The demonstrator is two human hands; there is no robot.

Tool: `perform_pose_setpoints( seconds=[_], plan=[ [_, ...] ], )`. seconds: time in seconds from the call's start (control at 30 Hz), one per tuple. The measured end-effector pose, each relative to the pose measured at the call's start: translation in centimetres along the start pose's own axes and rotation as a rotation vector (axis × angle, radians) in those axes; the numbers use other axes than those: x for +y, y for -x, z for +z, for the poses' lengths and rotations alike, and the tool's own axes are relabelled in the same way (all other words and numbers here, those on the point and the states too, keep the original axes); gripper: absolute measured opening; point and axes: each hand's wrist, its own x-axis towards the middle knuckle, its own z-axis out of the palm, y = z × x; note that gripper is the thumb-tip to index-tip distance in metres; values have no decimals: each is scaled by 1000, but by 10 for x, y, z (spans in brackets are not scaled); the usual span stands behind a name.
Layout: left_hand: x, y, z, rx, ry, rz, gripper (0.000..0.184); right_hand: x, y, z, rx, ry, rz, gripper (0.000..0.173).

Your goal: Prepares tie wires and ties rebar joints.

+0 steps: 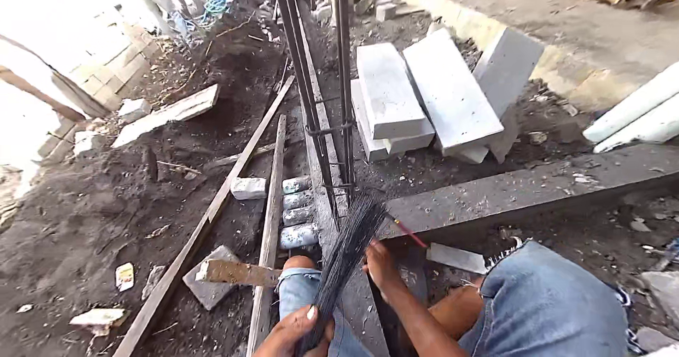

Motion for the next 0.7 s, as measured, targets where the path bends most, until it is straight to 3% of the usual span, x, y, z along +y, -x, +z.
perform_pose_setpoints(
  seconds=[0.1,0.17,0.27,0.4,0.53,0.63,0.7],
  plan=[
    [19,-3,-4,-13,-25,15,44,-3,62,23,-521,-510,-6,75],
    [31,-1,-6,-14,-38,62,43,1,86,32,-675,-529,-144,74],
    [41,17,-13,-33,-25,113,36,-4,108,34,-463,-516,-211,37],
    [41,45,-28,49,-91,128,35,-8,91,-17,-129,-854,-56,38],
    [33,52,-21,396,-350,127,29,-20,73,-79,333,-904,-155,38],
    [19,40,-11,622,-674,95,25,-30,78,-79,264,-628,-195,29],
    [8,35,-11,692,-930,71,32,-34,77,-69,213,-427,-274,22]
  ],
)
